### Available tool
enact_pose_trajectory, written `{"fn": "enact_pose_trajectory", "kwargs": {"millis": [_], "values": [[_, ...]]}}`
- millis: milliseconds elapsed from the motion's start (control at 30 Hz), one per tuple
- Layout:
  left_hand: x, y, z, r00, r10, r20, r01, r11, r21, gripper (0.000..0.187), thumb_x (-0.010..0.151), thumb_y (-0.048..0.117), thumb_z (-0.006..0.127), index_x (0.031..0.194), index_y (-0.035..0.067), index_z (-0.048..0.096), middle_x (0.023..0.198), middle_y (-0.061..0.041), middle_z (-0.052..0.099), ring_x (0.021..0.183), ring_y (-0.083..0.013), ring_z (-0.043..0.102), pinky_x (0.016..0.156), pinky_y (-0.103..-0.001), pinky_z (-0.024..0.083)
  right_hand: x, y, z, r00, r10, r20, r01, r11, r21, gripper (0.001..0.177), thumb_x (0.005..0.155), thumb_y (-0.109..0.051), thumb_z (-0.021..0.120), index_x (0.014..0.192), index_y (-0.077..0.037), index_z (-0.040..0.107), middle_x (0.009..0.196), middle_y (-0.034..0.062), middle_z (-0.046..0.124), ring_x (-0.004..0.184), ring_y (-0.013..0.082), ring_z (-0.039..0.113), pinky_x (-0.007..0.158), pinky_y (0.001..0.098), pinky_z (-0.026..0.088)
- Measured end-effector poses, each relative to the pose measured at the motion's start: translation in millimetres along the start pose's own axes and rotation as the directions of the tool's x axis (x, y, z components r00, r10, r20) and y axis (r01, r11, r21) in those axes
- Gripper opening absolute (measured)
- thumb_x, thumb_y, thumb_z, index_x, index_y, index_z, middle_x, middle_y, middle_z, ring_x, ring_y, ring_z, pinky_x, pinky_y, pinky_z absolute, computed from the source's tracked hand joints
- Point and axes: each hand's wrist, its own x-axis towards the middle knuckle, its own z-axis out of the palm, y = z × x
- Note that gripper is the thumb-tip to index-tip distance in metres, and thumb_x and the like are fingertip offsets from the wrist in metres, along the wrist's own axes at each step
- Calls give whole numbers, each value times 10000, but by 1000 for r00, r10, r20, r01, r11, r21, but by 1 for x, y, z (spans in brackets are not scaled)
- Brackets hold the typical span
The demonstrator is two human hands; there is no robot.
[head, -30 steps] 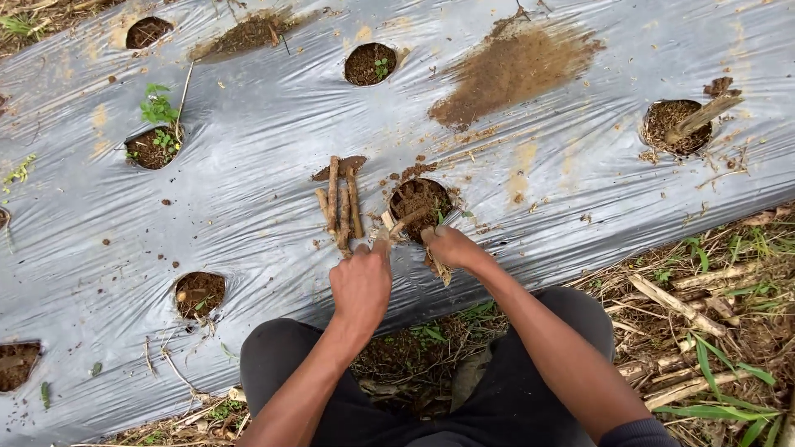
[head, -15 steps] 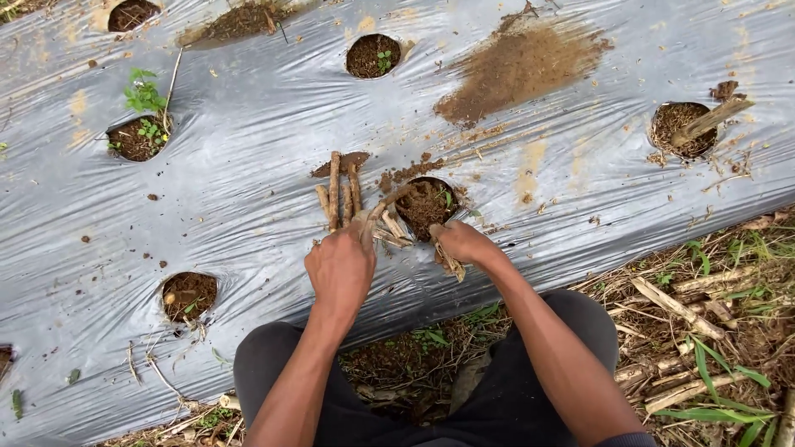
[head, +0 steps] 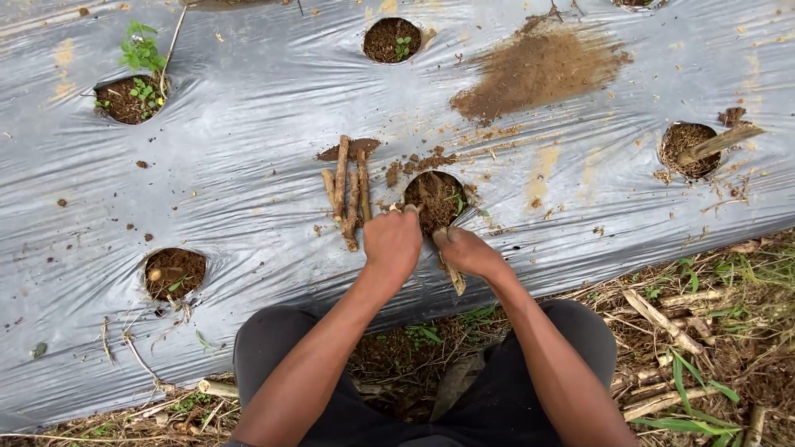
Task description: The person sits on a plastic sheet covering the ground and plants small wooden cuttings into pre-cut holes. They use their hands to clear soil and weeds from the holes, insert the cuttings, and pack the soil around them.
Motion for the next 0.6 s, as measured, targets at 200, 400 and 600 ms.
{"fn": "enact_pose_trajectory", "kwargs": {"millis": [200, 400, 600], "values": [[-27, -17, -155, 983, -175, 58, 178, 982, -68, 266, 896, 195, 555, 842, 73, 785, 678, -214, 698, 682, -459, 735, 628, -523, 578, 24, 19, -7, 997, 71, -19, -72, 994, -83, 486, 1026, -286, 424, 917, 38, 769, 828, 218, 771, 820, 414, 737, 762, 526, 537], [-11, -6, -41, 997, -30, 67, 43, 978, -202, 331, 951, 115, 473, 961, 41, 795, 708, -212, 718, 660, -386, 743, 638, -494, 591, 11, 2, -6, 998, 54, -10, -55, 989, -138, 613, 1055, -326, 361, 793, 15, 797, 815, 269, 762, 841, 487, 717, 840, 558, 539], [19, -7, -28, 990, -44, 133, 67, 983, -172, 345, 908, 95, 462, 808, 37, 788, 689, -209, 724, 736, -428, 757, 643, -496, 582, 25, 30, -1, 999, 42, -5, -42, 985, -168, 543, 1023, -332, 412, 909, 59, 771, 922, 328, 738, 948, 503, 713, 871, 559, 550]]}}
